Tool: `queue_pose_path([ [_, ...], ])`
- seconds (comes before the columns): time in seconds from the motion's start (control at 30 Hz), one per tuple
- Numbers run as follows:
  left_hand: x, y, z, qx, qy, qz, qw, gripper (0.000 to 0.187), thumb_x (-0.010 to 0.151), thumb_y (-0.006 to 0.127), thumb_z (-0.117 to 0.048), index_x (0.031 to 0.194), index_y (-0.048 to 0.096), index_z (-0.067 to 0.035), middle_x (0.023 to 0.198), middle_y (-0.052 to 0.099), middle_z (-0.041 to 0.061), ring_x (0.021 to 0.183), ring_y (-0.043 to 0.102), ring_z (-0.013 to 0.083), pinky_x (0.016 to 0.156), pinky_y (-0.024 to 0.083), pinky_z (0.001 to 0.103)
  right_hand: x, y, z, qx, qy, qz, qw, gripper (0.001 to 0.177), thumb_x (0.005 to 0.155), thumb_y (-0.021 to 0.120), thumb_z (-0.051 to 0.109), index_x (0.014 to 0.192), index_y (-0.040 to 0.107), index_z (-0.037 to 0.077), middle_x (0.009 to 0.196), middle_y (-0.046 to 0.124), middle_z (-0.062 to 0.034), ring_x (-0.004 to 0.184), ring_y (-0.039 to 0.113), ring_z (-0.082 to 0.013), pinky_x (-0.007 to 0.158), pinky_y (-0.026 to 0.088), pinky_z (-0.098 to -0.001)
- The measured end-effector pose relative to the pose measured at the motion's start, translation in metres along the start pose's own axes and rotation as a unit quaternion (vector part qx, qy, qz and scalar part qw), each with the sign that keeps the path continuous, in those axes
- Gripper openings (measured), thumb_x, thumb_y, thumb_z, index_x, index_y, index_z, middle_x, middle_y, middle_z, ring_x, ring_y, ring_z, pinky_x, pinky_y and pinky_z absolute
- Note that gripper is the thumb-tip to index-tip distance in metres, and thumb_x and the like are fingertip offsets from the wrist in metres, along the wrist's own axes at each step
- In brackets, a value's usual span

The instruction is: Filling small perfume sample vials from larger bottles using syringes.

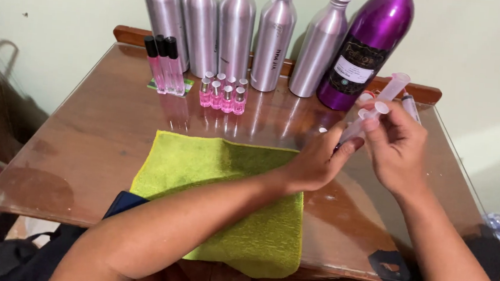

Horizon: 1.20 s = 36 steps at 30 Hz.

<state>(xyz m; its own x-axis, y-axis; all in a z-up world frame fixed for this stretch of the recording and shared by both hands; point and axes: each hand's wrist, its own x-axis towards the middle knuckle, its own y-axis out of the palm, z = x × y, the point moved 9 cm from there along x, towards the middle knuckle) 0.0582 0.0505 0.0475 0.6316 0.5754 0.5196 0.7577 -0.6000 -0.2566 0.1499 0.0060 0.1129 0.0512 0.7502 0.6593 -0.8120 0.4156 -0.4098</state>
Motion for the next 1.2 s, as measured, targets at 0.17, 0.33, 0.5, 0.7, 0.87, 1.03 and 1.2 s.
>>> queue_pose_path([
  [0.17,0.003,-0.009,-0.016,0.028,0.029,-0.045,0.998,0.057,0.103,0.037,-0.052,0.135,0.053,-0.008,0.087,0.065,0.009,0.080,0.063,0.0254,0.078,0.046,0.039,0.001,-0.012,0.040,-0.062,-0.066,-0.047,0.995,0.016,0.113,0.059,0.005,0.115,0.071,-0.006,0.111,0.069,-0.0186,0.105,0.064,-0.0264,0.093,0.050,-0.0342],
  [0.33,0.008,-0.001,-0.002,0.037,-0.014,-0.071,0.997,0.029,0.092,0.046,-0.030,0.069,0.040,-0.012,0.060,0.046,0.004,0.055,0.042,0.0188,0.054,0.029,0.042,0.000,-0.010,0.040,-0.013,0.039,-0.025,0.999,0.012,0.105,0.067,0.003,0.114,0.073,-0.002,0.102,0.059,-0.0102,0.084,0.062,-0.0175,0.072,0.058,-0.0244],
  [0.5,0.005,-0.003,-0.003,-0.034,0.017,-0.140,0.989,0.038,0.092,0.054,-0.018,0.064,0.028,-0.017,0.060,0.030,-0.007,0.059,0.028,0.0084,0.053,0.021,0.033,-0.001,-0.007,0.052,-0.046,-0.028,-0.026,0.998,0.011,0.108,0.067,0.007,0.112,0.074,-0.001,0.099,0.063,-0.0102,0.100,0.058,-0.0192,0.115,0.055,-0.0400],
  [0.7,0.006,0.003,0.005,-0.075,0.010,-0.107,0.991,0.043,0.100,0.054,-0.033,0.066,0.030,-0.018,0.061,0.031,-0.009,0.057,0.029,0.0065,0.052,0.021,0.030,-0.001,-0.006,0.055,-0.018,-0.046,-0.034,0.998,0.013,0.108,0.066,0.010,0.114,0.071,-0.001,0.098,0.061,-0.0116,0.098,0.057,-0.0198,0.128,0.056,-0.0526],
  [0.87,0.004,-0.004,-0.012,-0.066,-0.012,-0.108,0.992,0.045,0.099,0.054,-0.037,0.065,0.032,-0.018,0.059,0.032,-0.009,0.058,0.029,0.0061,0.055,0.021,0.030,-0.005,-0.008,0.040,-0.015,-0.024,-0.048,0.998,0.014,0.108,0.067,0.009,0.112,0.074,-0.002,0.095,0.067,-0.0131,0.090,0.063,-0.0201,0.078,0.053,-0.0280],
  [1.03,0.006,-0.004,-0.014,-0.013,0.008,-0.102,0.995,0.044,0.099,0.055,-0.037,0.066,0.034,-0.017,0.060,0.034,-0.007,0.059,0.031,0.0086,0.055,0.023,0.032,-0.006,-0.012,0.037,-0.011,-0.029,-0.060,0.998,0.015,0.106,0.069,0.010,0.112,0.075,-0.002,0.091,0.064,-0.0111,0.086,0.059,-0.0180,0.077,0.049,-0.0265],
  [1.2,0.008,-0.004,-0.019,0.064,-0.090,-0.113,0.987,0.038,0.089,0.061,-0.034,0.063,0.039,-0.017,0.056,0.042,-0.005,0.059,0.040,0.0098,0.055,0.033,0.035,-0.007,-0.012,0.034,0.028,-0.039,-0.074,0.996,0.008,0.106,0.069,0.000,0.105,0.074,-0.007,0.090,0.062,-0.0141,0.094,0.071,-0.0255,0.081,0.056,-0.0298],
])
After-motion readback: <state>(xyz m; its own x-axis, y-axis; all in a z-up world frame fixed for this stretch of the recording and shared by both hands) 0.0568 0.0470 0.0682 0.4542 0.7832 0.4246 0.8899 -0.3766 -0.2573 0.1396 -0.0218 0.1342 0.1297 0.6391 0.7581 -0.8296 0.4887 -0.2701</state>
